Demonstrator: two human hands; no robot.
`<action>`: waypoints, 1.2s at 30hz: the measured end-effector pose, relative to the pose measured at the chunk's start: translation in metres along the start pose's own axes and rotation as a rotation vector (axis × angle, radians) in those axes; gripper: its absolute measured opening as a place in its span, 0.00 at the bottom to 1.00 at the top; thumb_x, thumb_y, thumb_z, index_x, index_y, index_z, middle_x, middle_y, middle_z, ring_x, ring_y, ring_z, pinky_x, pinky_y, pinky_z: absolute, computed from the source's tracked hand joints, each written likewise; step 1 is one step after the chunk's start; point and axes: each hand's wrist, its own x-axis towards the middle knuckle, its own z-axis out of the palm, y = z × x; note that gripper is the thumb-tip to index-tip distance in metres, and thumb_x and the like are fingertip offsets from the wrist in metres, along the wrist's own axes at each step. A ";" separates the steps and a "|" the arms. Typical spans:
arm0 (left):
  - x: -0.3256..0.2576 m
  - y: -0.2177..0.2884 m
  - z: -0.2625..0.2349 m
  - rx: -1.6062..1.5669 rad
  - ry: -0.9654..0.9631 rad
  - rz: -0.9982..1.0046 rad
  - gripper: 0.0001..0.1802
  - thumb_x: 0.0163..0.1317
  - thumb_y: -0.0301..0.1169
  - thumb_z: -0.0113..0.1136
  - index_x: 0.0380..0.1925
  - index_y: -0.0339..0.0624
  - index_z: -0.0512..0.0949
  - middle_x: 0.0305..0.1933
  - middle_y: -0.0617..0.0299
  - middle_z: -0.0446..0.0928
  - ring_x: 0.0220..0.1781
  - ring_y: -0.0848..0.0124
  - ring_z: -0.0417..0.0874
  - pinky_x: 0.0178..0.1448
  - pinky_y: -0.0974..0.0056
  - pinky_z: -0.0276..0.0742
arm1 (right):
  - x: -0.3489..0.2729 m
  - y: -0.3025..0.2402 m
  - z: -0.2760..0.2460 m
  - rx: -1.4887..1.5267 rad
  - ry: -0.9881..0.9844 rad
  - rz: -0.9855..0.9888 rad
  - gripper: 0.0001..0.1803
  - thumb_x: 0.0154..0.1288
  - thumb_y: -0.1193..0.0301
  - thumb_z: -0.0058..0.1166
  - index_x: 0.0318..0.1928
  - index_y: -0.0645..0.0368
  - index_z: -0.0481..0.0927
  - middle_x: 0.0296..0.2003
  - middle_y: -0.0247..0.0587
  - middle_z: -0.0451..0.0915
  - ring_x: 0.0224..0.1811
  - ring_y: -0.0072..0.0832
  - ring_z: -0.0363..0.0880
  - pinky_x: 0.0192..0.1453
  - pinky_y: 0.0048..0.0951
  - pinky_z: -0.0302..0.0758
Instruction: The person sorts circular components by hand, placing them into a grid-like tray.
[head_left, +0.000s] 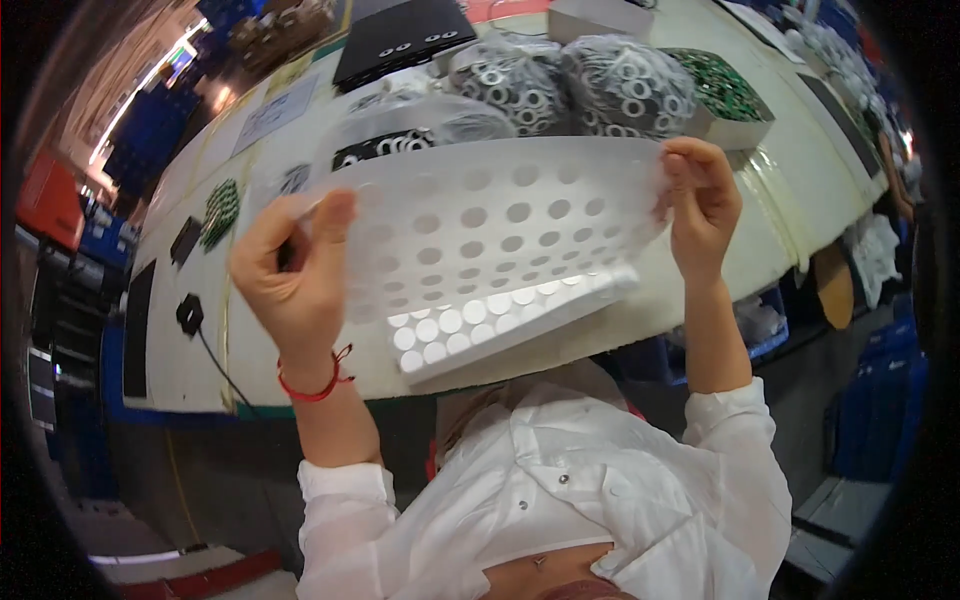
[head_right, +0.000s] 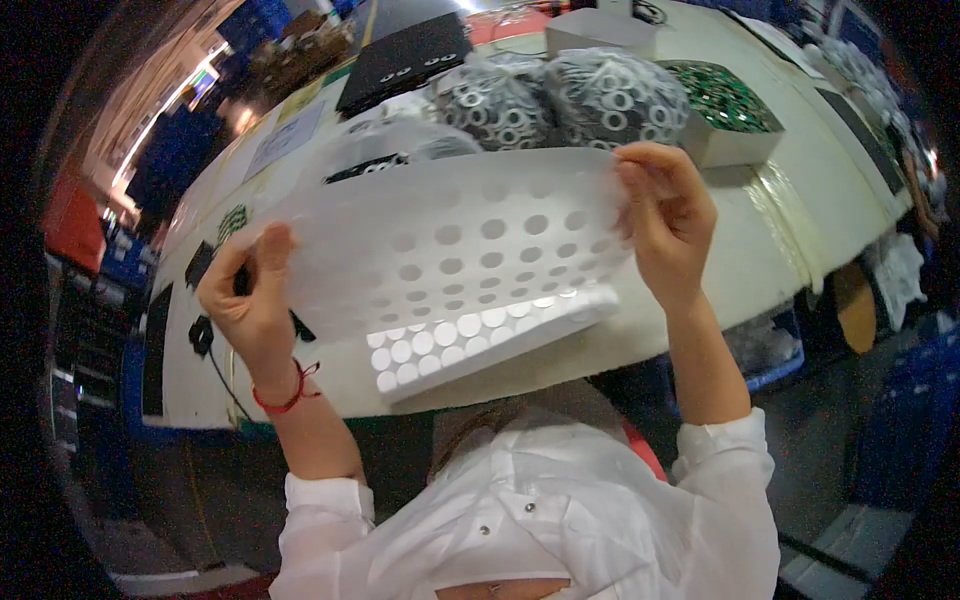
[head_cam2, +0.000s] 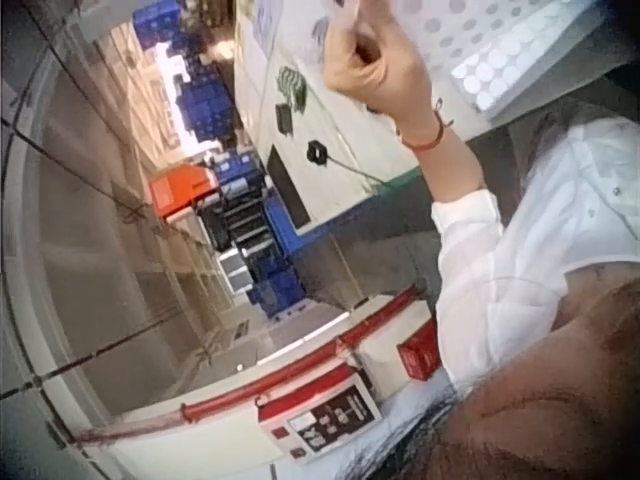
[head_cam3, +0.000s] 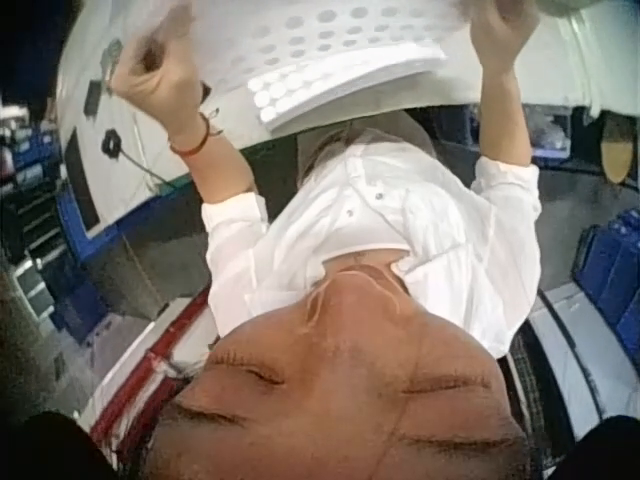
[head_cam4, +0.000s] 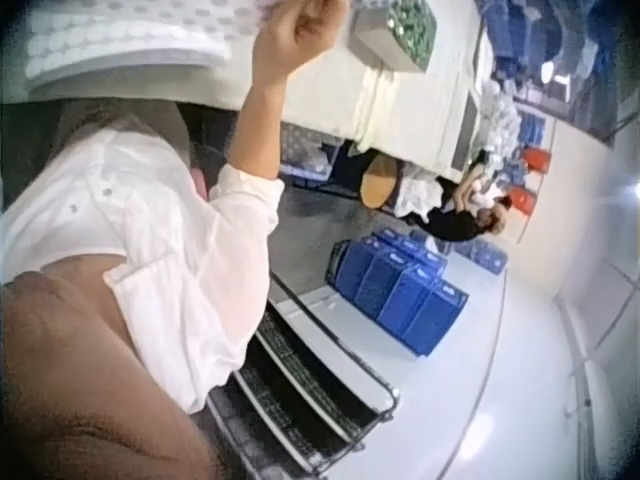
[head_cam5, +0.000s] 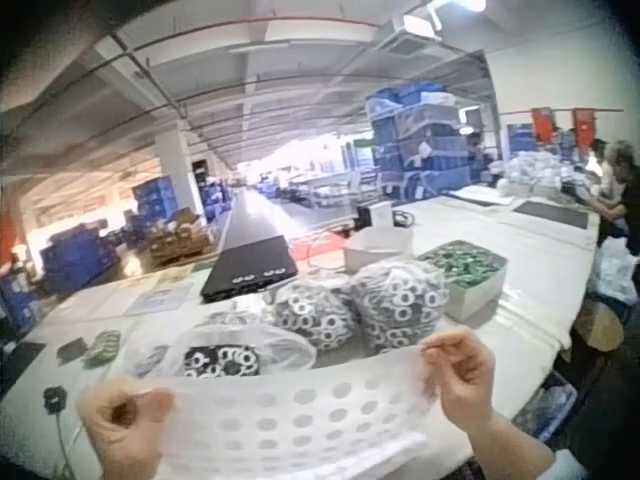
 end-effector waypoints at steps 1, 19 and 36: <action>0.001 0.002 0.000 -0.015 -0.023 -0.039 0.08 0.58 0.29 0.69 0.24 0.37 0.82 0.16 0.76 0.61 0.18 0.85 0.52 0.23 0.72 0.41 | 0.002 -0.006 -0.005 -0.026 0.024 -0.008 0.05 0.70 0.75 0.51 0.44 0.60 0.78 0.29 0.29 0.78 0.18 0.09 0.67 0.19 0.14 0.63; -0.050 0.025 0.036 -0.246 -1.033 -0.320 0.05 0.55 0.25 0.63 0.24 0.36 0.84 0.12 0.65 0.70 0.14 0.84 0.59 0.19 0.72 0.51 | -0.049 -0.044 -0.232 -0.299 -0.499 0.931 0.05 0.60 0.77 0.60 0.35 0.65 0.83 0.26 0.29 0.80 0.25 0.12 0.72 0.28 0.15 0.67; -0.049 -0.024 -0.038 -0.102 -0.606 -0.491 0.15 0.67 0.33 0.54 0.25 0.35 0.79 0.21 0.73 0.71 0.21 0.85 0.58 0.26 0.74 0.49 | -0.238 0.142 -0.432 -0.893 0.354 0.979 0.15 0.58 0.77 0.49 0.46 0.66 0.80 0.39 0.46 0.83 0.39 0.36 0.81 0.46 0.36 0.75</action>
